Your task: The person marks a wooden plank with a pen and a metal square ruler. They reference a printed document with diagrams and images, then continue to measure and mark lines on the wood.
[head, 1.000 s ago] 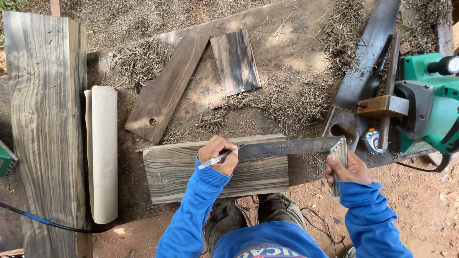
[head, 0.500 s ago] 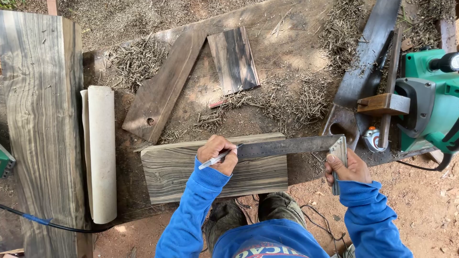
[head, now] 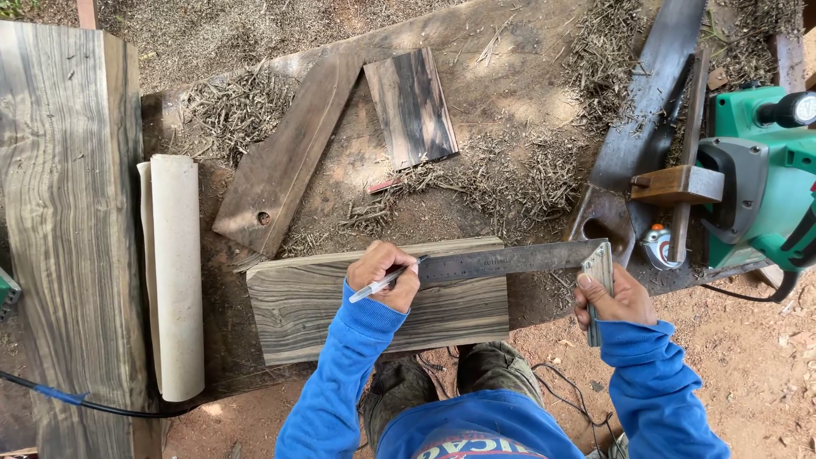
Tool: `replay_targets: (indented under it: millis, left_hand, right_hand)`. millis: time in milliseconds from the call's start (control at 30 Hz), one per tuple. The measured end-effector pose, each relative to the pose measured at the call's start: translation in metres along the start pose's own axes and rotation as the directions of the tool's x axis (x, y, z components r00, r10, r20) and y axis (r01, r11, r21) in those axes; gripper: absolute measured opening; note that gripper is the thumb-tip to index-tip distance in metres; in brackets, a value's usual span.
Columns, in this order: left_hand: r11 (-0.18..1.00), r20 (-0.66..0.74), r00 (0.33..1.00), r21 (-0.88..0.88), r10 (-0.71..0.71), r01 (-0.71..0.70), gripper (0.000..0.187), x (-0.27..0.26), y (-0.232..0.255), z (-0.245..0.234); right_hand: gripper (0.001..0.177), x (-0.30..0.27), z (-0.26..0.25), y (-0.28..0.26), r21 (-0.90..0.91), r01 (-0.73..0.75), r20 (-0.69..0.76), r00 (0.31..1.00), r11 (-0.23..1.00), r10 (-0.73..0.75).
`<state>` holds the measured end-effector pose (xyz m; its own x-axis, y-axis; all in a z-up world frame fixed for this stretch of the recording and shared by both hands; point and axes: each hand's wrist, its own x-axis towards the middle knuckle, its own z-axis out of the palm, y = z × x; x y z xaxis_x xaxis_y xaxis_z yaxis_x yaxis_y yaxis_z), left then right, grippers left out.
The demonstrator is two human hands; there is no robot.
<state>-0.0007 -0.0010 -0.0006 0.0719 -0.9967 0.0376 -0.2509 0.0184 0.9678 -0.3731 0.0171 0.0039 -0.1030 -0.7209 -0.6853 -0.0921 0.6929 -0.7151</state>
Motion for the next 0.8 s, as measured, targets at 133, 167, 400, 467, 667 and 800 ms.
replay_targets:
  millis: [133, 167, 400, 467, 667, 800]
  left_hand:
    - [1.000, 0.000, 1.000, 0.005, 0.004, -0.004, 0.011, 0.000, -0.003, 0.001]
    - [1.000, 0.000, 1.000, 0.005, 0.005, -0.005, 0.011, 0.000, -0.003, 0.001]
    - [0.996, -0.053, 0.996, -0.058, -0.069, 0.066, 0.007, -0.007, -0.012, 0.007]
    - [0.991, -0.077, 0.991, -0.095, -0.106, 0.099, 0.007, -0.009, -0.005, 0.007]
    - [0.985, -0.112, 0.980, 0.077, 0.162, -0.154, 0.023, -0.025, 0.027, 0.003]
    - [0.896, -0.105, 0.947, 0.370, 0.302, -0.245, 0.031, -0.053, 0.030, 0.016]
  right_hand:
    - [0.018, 0.001, -0.001, 0.001, 0.006, 0.005, 0.024, 1.000, 1.000, -0.005]
    - [0.018, 0.001, -0.001, 0.001, 0.006, 0.005, 0.024, 1.000, 1.000, -0.006]
    - [0.019, 0.001, -0.001, 0.003, -0.014, 0.000, -0.006, 1.000, 1.000, 0.000]
    - [0.020, 0.003, -0.002, 0.006, -0.018, 0.006, -0.012, 1.000, 1.000, -0.006]
    - [0.016, 0.006, 0.000, 0.014, 0.050, 0.015, -0.003, 1.000, 0.999, -0.015]
    - [0.012, 0.019, -0.009, 0.040, 0.048, 0.014, -0.057, 0.998, 0.999, -0.011]
